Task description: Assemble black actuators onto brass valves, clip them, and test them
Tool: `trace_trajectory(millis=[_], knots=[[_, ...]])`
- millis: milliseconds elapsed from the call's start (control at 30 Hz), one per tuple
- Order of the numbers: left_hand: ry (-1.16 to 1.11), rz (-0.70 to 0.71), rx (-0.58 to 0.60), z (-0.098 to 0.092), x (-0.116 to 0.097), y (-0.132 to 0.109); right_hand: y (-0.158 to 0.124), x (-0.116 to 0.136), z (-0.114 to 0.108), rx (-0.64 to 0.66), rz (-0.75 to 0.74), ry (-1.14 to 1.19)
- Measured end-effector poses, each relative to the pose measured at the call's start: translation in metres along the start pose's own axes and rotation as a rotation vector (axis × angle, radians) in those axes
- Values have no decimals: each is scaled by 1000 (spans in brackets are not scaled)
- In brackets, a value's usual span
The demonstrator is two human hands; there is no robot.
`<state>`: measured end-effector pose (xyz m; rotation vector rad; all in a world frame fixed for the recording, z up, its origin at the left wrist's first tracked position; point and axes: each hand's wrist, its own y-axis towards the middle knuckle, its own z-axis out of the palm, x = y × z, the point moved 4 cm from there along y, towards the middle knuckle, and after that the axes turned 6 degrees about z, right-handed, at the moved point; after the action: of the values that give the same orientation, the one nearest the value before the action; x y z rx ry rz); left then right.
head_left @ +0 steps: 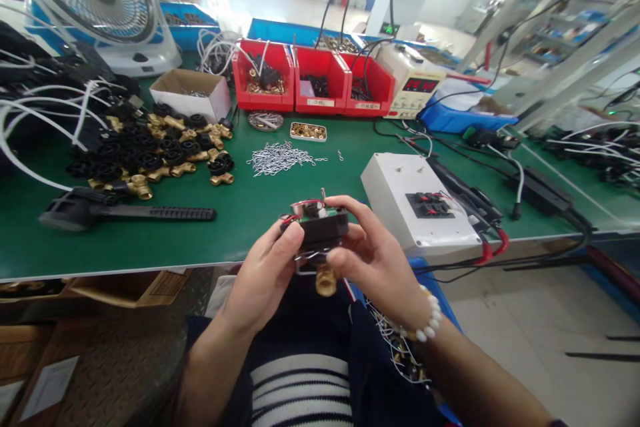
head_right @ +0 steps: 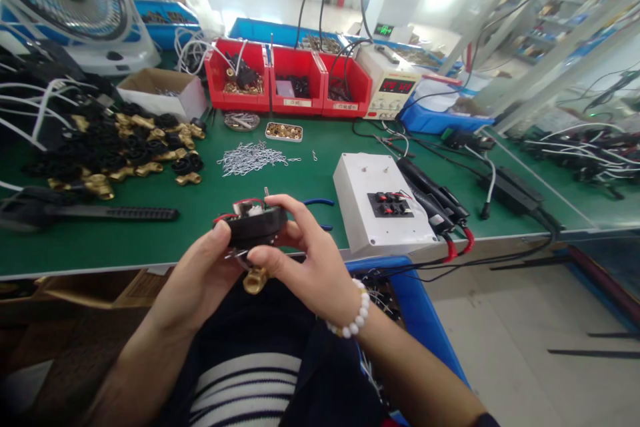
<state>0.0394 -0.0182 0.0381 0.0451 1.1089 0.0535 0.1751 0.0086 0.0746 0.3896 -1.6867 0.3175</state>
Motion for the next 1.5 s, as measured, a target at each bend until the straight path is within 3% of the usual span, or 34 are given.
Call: trace_trajectory(millis=[67, 133, 167, 200, 233, 300, 400, 533, 700, 967, 1300, 1500], knots=[[-153, -165, 26, 2, 3, 0, 11, 18, -24, -37, -83, -487], [-175, -188, -26, 1, -1, -2, 28, 35, -70, -312, -179, -831], [-180, -194, -32, 1, -3, -3, 38, 38, -96, -454, -174, -959], [-194, -207, -11, 2, -5, -6, 49, 35, -120, -496, -95, -1057], [-212, -220, 20, 4, -7, -9, 61, 27, -142, -470, 22, -1087], [-242, -231, 63, 6, -11, -14, 79, 3, -175, -298, 242, -913], [-258, -234, 62, 7, -14, -19, 89, -21, -196, -272, 320, -714], [-249, -224, 79, 8, -14, -23, 91, -30, -195, -405, 298, -638], [-230, -229, 26, 9, -15, -25, 93, -26, -188, -429, 270, -670], [-6, -182, -70, 14, -28, -31, 91, -26, -187, -436, 232, -757], [103, -121, -33, 20, -40, -35, 90, -19, -180, -450, 218, -742], [194, -65, -6, 16, -39, -36, 91, -24, -188, -444, 192, -788]])
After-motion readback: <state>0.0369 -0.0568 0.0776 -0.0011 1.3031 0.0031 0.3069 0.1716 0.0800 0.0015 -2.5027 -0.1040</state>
